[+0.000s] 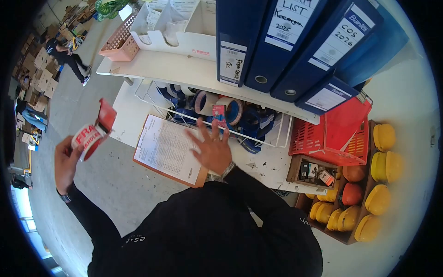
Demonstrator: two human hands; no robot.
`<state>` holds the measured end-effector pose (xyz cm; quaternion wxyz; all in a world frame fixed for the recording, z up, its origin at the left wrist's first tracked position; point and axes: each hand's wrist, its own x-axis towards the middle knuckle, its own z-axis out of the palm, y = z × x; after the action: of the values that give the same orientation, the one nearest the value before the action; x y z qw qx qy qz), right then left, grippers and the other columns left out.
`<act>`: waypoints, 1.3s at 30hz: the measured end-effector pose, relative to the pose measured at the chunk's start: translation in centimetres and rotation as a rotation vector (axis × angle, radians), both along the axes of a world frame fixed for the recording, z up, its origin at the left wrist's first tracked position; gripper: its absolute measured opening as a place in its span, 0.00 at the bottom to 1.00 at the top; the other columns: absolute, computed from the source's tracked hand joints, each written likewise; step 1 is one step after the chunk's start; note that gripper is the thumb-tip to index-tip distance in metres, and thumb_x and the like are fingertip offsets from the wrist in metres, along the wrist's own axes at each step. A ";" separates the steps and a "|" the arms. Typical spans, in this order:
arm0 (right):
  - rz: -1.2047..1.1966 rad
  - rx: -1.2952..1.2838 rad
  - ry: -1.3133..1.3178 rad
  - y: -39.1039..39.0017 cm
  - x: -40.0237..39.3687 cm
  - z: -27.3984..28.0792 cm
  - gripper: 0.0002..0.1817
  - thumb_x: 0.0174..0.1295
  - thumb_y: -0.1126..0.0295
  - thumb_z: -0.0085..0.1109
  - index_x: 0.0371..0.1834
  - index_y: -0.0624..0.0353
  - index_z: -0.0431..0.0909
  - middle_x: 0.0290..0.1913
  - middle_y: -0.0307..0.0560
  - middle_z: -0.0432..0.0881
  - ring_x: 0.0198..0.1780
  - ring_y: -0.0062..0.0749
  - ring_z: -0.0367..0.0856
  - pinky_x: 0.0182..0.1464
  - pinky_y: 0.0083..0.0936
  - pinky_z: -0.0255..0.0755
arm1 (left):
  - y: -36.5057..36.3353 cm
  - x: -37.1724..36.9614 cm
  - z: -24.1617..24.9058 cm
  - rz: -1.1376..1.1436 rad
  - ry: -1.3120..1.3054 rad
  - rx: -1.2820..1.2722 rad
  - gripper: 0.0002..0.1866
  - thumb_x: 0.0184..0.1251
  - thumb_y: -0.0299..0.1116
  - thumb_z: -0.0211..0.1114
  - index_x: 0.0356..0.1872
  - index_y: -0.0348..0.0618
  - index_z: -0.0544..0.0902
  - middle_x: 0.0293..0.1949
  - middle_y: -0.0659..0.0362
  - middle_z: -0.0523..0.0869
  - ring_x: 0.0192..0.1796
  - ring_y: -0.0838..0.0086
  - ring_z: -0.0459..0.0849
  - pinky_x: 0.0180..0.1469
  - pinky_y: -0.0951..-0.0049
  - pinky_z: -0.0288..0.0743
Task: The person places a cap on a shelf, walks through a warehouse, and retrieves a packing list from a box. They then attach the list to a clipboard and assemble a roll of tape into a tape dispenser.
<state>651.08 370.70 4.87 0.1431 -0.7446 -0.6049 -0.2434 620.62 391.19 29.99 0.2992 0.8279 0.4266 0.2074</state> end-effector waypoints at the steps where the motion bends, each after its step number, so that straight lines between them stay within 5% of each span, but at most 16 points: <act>1: -0.122 -0.069 -0.109 1.1 1.2 -1.0 0.43 0.58 0.41 0.58 0.78 0.32 0.56 0.82 0.45 0.42 0.80 0.62 0.29 0.73 0.67 0.21 | -0.3 -1.0 -0.7 0.051 0.017 -0.054 0.10 0.64 0.32 0.67 0.37 0.34 0.83 0.25 0.66 0.80 0.27 0.87 0.72 0.30 0.83 0.64; 5: -0.141 -0.040 -0.078 3.8 3.5 -1.3 0.44 0.57 0.42 0.60 0.77 0.37 0.57 0.82 0.43 0.41 0.80 0.63 0.32 0.72 0.70 0.28 | -2.7 -4.2 -4.5 0.137 -0.113 -0.195 0.09 0.67 0.31 0.66 0.39 0.34 0.84 0.28 0.64 0.84 0.30 0.87 0.76 0.33 0.84 0.68; 8: -0.088 -0.214 0.269 4.1 5.2 3.2 0.43 0.59 0.47 0.61 0.77 0.40 0.56 0.80 0.46 0.47 0.78 0.62 0.40 0.70 0.71 0.39 | -4.2 -6.1 -6.9 0.171 -0.215 -0.300 0.09 0.68 0.30 0.65 0.40 0.33 0.84 0.30 0.64 0.84 0.31 0.87 0.77 0.35 0.83 0.69; 11: -0.096 -0.140 0.161 4.8 6.0 4.5 0.41 0.59 0.47 0.61 0.74 0.49 0.60 0.75 0.57 0.57 0.73 0.63 0.53 0.70 0.66 0.46 | -5.8 -6.1 -8.9 0.200 -0.317 -0.342 0.09 0.67 0.30 0.66 0.41 0.33 0.84 0.30 0.65 0.84 0.32 0.87 0.77 0.35 0.83 0.70; 13: 0.118 0.156 0.333 4.0 5.2 3.8 0.39 0.60 0.49 0.61 0.71 0.57 0.63 0.67 0.63 0.65 0.67 0.61 0.64 0.68 0.58 0.56 | -6.9 -4.6 -9.4 0.192 -0.328 -0.370 0.08 0.66 0.29 0.66 0.40 0.33 0.84 0.30 0.64 0.85 0.32 0.87 0.77 0.35 0.82 0.70; 15: 0.187 -0.090 1.069 3.0 2.2 4.6 0.39 0.67 0.43 0.51 0.71 0.62 0.62 0.64 0.60 0.71 0.63 0.53 0.71 0.63 0.48 0.66 | -7.6 -2.5 -10.3 0.080 -0.251 -0.229 0.08 0.64 0.30 0.68 0.41 0.38 0.85 0.28 0.62 0.86 0.28 0.82 0.80 0.32 0.77 0.71; 16: 0.191 -0.085 1.058 2.8 1.1 4.9 0.39 0.67 0.43 0.51 0.71 0.62 0.62 0.64 0.60 0.71 0.63 0.53 0.71 0.63 0.48 0.66 | -8.0 -1.4 -10.4 0.079 -0.262 -0.223 0.08 0.64 0.30 0.68 0.41 0.38 0.85 0.28 0.62 0.86 0.28 0.82 0.80 0.32 0.77 0.71; 18: 0.198 -0.341 2.269 2.9 -0.1 5.5 0.42 0.70 0.34 0.35 0.71 0.61 0.62 0.63 0.56 0.73 0.60 0.48 0.76 0.59 0.47 0.72 | -8.3 1.0 -10.5 -0.198 0.085 0.247 0.10 0.62 0.35 0.70 0.41 0.45 0.85 0.29 0.61 0.86 0.29 0.71 0.83 0.35 0.69 0.72; 21: 0.365 -0.539 2.456 3.1 0.3 6.4 0.48 0.68 0.28 0.23 0.72 0.61 0.60 0.64 0.56 0.72 0.60 0.50 0.77 0.52 0.46 0.77 | -8.2 4.0 -12.0 -0.509 0.073 0.378 0.11 0.60 0.41 0.70 0.41 0.51 0.84 0.33 0.63 0.85 0.35 0.67 0.83 0.40 0.66 0.71; 22: 0.350 -0.533 2.510 2.7 0.2 7.0 0.41 0.72 0.37 0.37 0.73 0.61 0.58 0.59 0.51 0.76 0.51 0.40 0.84 0.43 0.33 0.82 | -8.1 4.6 -12.7 -0.615 0.172 0.393 0.11 0.62 0.43 0.68 0.42 0.53 0.83 0.37 0.65 0.85 0.38 0.71 0.83 0.45 0.68 0.68; 23: 0.342 -0.508 2.513 2.4 0.2 7.2 0.41 0.72 0.37 0.37 0.73 0.61 0.58 0.59 0.51 0.76 0.51 0.40 0.84 0.43 0.33 0.82 | -8.1 5.4 -13.1 -0.635 0.167 0.395 0.11 0.62 0.43 0.68 0.42 0.53 0.83 0.37 0.65 0.85 0.38 0.71 0.83 0.45 0.68 0.68; 25: 0.247 -0.634 2.033 1.7 0.0 7.3 0.36 0.72 0.45 0.48 0.72 0.61 0.61 0.56 0.47 0.79 0.42 0.31 0.86 0.37 0.23 0.81 | -8.3 6.8 -13.9 -0.729 0.181 0.380 0.11 0.63 0.43 0.67 0.43 0.54 0.83 0.38 0.65 0.86 0.38 0.73 0.84 0.45 0.69 0.68; 26: 0.193 -0.550 2.086 1.4 0.3 7.3 0.32 0.70 0.52 0.55 0.70 0.61 0.64 0.50 0.44 0.82 0.34 0.24 0.85 0.31 0.17 0.79 | -8.1 7.2 -14.5 -0.725 0.091 0.365 0.12 0.63 0.42 0.68 0.45 0.54 0.83 0.38 0.65 0.86 0.39 0.73 0.84 0.45 0.69 0.69; 32: 0.076 -0.243 1.923 -1.2 0.6 7.1 0.31 0.68 0.54 0.59 0.68 0.63 0.67 0.42 0.45 0.83 0.29 0.22 0.83 0.30 0.18 0.77 | -7.9 9.4 -17.1 -0.764 -0.023 0.207 0.13 0.59 0.36 0.72 0.45 0.50 0.84 0.43 0.62 0.86 0.45 0.70 0.84 0.45 0.68 0.71; 39: -0.099 -0.211 1.565 -4.3 2.1 6.7 0.35 0.65 0.53 0.61 0.70 0.63 0.66 0.42 0.46 0.83 0.28 0.22 0.83 0.22 0.17 0.73 | -5.7 10.3 -18.0 -0.792 0.007 0.124 0.14 0.60 0.33 0.70 0.47 0.50 0.83 0.43 0.63 0.84 0.43 0.68 0.83 0.45 0.68 0.69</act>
<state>653.17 366.39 11.57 0.4447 -0.7350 -0.3147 0.4037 630.94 385.52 11.95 0.3041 0.9455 0.0622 0.0986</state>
